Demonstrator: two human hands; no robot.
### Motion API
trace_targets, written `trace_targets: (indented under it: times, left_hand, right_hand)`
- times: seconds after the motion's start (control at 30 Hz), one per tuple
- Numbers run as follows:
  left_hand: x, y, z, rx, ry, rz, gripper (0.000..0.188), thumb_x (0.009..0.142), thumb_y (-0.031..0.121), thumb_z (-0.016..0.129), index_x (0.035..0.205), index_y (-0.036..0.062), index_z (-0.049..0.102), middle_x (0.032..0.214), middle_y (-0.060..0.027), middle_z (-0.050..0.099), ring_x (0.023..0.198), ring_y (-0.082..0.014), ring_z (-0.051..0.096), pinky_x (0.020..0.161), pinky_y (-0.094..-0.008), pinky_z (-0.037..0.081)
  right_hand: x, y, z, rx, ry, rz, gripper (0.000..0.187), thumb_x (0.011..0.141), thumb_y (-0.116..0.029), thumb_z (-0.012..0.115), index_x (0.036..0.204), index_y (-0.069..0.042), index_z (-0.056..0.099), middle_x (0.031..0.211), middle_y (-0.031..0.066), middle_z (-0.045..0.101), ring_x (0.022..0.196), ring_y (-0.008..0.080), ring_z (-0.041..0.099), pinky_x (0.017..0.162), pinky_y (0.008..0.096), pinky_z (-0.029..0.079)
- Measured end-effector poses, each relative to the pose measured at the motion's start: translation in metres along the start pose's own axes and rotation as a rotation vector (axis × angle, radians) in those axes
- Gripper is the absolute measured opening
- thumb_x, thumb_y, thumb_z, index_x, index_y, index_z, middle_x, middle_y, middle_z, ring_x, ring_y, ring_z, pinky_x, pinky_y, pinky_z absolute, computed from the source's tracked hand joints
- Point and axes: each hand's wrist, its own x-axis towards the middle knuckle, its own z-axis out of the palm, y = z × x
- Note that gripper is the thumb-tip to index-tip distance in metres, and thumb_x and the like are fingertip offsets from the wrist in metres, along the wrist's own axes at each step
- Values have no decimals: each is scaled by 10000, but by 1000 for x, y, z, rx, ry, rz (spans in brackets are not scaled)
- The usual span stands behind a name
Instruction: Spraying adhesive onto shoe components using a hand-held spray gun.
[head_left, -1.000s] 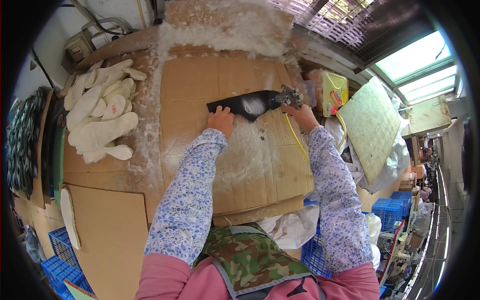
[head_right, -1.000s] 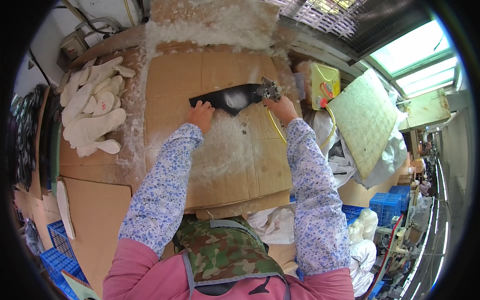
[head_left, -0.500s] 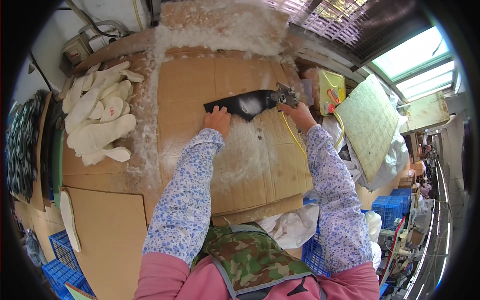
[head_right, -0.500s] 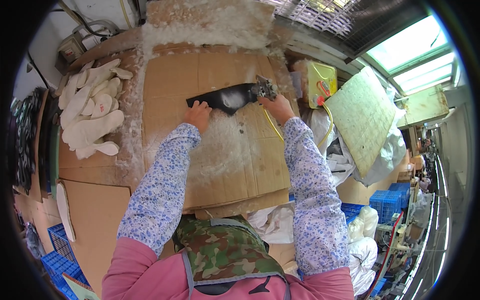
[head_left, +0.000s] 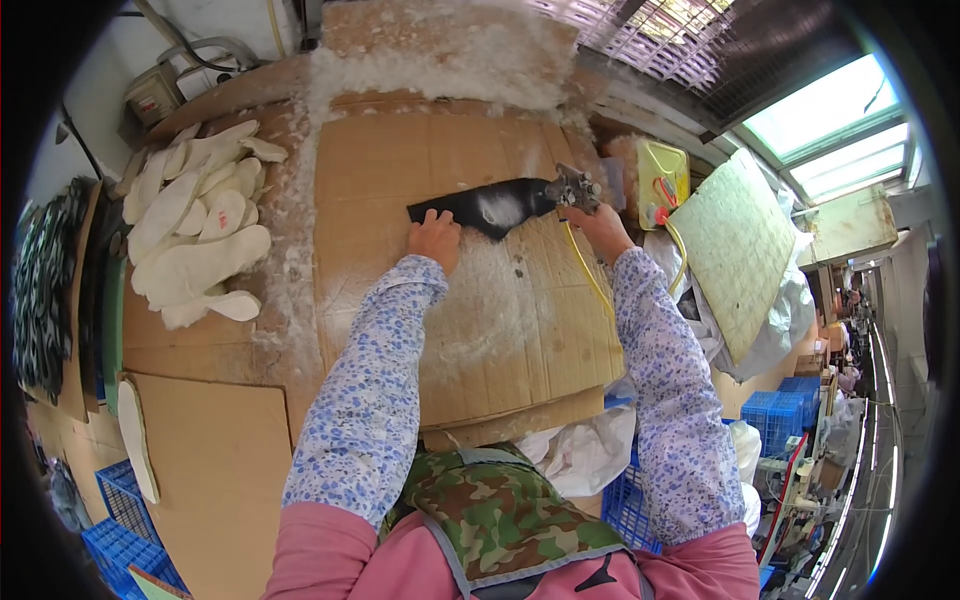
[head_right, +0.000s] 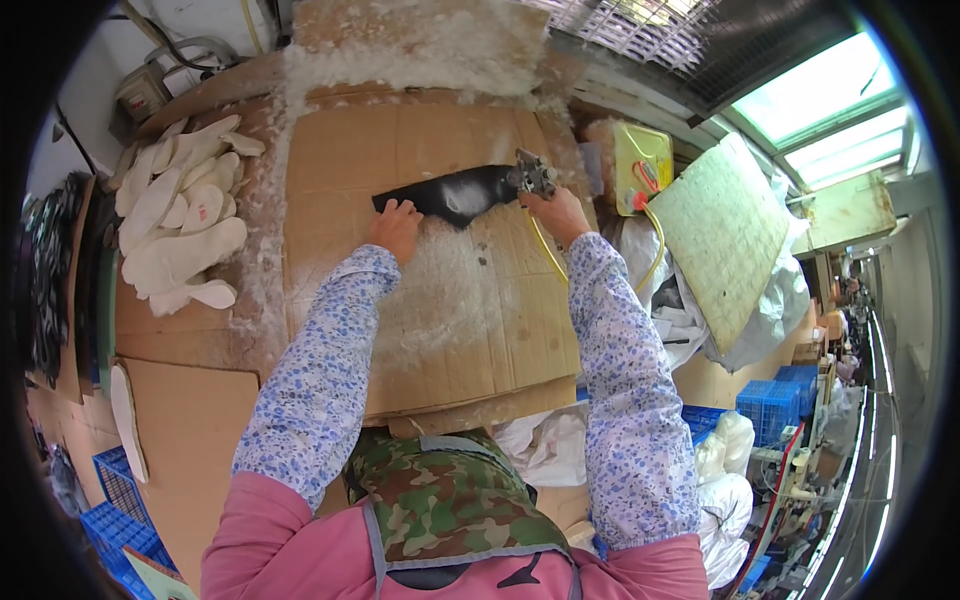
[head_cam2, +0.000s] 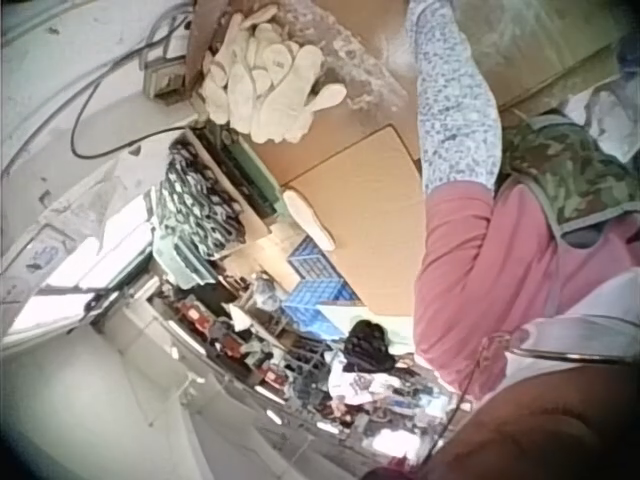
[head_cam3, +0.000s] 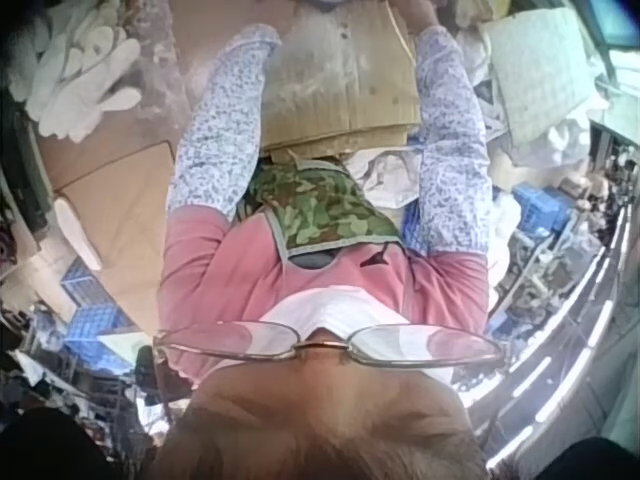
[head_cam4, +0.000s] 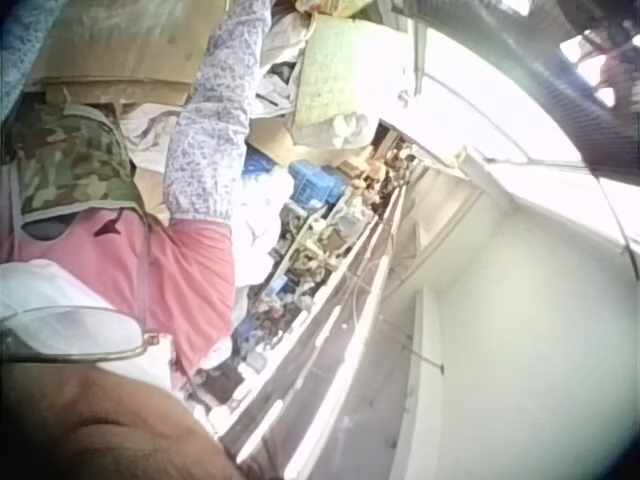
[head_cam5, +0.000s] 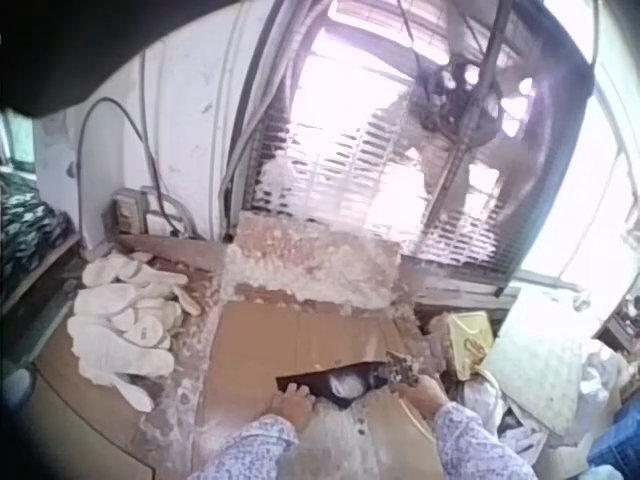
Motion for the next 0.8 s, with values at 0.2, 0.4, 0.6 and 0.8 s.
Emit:
trace_targets:
  times: [0.2, 0.4, 0.6, 0.8]
  left_hand:
    - [9, -4, 5, -248, 29, 39, 222, 785, 97, 545, 980, 86, 650, 1070, -80, 561, 1049, -285, 483, 873, -425, 433]
    - [-18, 7, -1, -548, 349, 136, 220, 796, -7, 506, 966, 55, 629, 992, -111, 600, 968, -319, 535, 869, -399, 437]
    - [-83, 176, -23, -1261, -402, 236, 277, 891, 3, 463, 1144, -13, 576, 1089, -85, 618, 988, -154, 579, 902, -286, 443]
    - [-118, 312, -1, -1598, -837, 277, 407, 922, 82, 465, 1316, -12, 424, 1224, -128, 545, 1142, -208, 517, 1003, -332, 389]
  right_hand:
    - [-13, 28, -19, 61, 85, -20, 385, 795, -405, 656, 875, -30, 693, 802, 106, 676, 756, 224, 627, 721, 347, 470]
    - [-99, 29, -58, 232, -29, 54, 357, 826, -398, 648, 905, -54, 700, 866, 59, 652, 790, 167, 586, 713, 325, 462]
    - [-171, 73, -111, 668, -110, 340, 313, 892, -310, 582, 1064, -62, 665, 864, -49, 619, 597, 44, 434, 538, 213, 357]
    - [-196, 161, -120, 301, 94, -109, 287, 836, -268, 632, 1052, -80, 646, 799, 88, 605, 641, 223, 551, 652, 327, 474]
